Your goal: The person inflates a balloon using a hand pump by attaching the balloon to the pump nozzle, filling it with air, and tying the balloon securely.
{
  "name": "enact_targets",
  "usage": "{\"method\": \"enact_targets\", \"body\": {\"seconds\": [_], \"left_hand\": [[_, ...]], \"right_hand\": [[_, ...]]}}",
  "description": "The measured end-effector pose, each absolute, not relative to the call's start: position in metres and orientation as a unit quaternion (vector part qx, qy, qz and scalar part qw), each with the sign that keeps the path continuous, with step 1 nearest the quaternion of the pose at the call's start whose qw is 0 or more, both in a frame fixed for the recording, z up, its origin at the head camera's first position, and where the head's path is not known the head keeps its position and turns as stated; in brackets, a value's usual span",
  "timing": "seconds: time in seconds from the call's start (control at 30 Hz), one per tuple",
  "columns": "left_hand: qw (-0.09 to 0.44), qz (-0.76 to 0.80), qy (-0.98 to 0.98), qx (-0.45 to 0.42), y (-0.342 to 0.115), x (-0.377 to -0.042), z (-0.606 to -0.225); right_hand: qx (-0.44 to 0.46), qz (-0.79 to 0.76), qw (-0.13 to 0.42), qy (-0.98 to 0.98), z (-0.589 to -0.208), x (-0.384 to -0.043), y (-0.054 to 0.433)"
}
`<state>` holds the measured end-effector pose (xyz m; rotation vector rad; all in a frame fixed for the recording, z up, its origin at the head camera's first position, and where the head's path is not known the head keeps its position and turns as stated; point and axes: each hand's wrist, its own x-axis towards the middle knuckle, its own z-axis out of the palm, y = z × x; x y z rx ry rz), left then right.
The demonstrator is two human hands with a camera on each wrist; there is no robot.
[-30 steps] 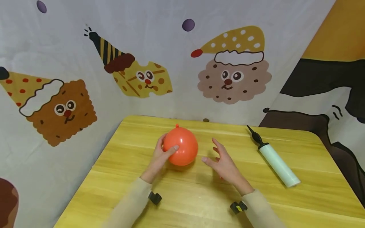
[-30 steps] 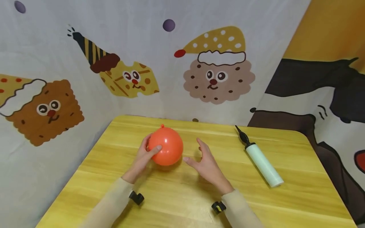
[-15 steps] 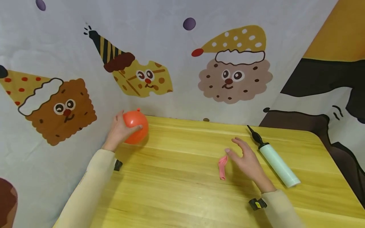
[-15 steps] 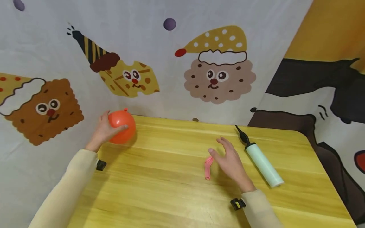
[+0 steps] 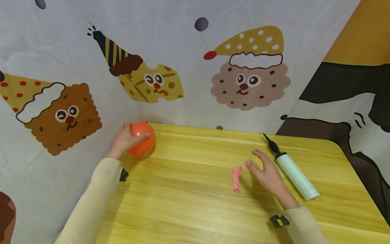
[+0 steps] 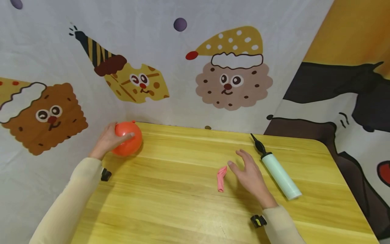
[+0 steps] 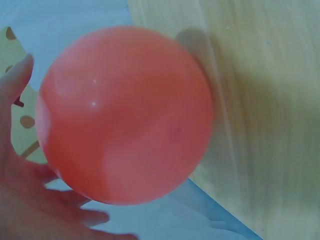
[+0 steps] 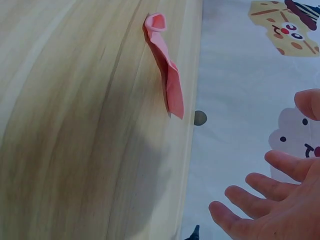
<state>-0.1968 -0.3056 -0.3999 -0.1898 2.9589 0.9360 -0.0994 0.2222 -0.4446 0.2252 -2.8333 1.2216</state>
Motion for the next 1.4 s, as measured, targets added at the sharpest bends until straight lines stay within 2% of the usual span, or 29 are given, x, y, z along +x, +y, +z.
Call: {"method": "enact_targets", "body": {"seconds": [0.07,0.27,0.4,0.57,0.73,0.83,1.17,1.4], "left_hand": [[-0.024,0.287,0.956,-0.056,-0.302,-0.194,-0.401],[-0.212,0.258,0.942,0.020,-0.263,-0.180,-0.410],[-0.232,0.257,0.932,0.103,-0.219,-0.168,-0.420],[-0.200,0.272,0.913,0.227,-0.151,-0.150,-0.441],[-0.108,0.224,0.925,0.286,-0.090,-0.133,-0.460],[-0.051,0.186,0.936,0.295,-0.060,-0.126,-0.462],[0.058,0.068,0.956,0.279,0.010,-0.116,-0.468],[0.098,0.038,0.965,0.238,0.036,-0.117,-0.476]], "right_hand": [[0.071,0.391,0.026,-0.917,-0.443,-0.097,0.225],[0.072,0.379,0.036,-0.922,-0.435,-0.090,0.241],[0.068,0.351,0.047,-0.933,-0.427,-0.085,0.256],[0.047,0.321,0.051,-0.944,-0.420,-0.082,0.279],[0.027,0.291,0.070,-0.954,-0.425,-0.076,0.302],[0.015,0.268,0.070,-0.961,-0.430,-0.070,0.317],[-0.016,0.224,0.026,-0.974,-0.438,-0.070,0.348],[-0.031,0.204,-0.005,-0.978,-0.447,-0.075,0.352]]}}
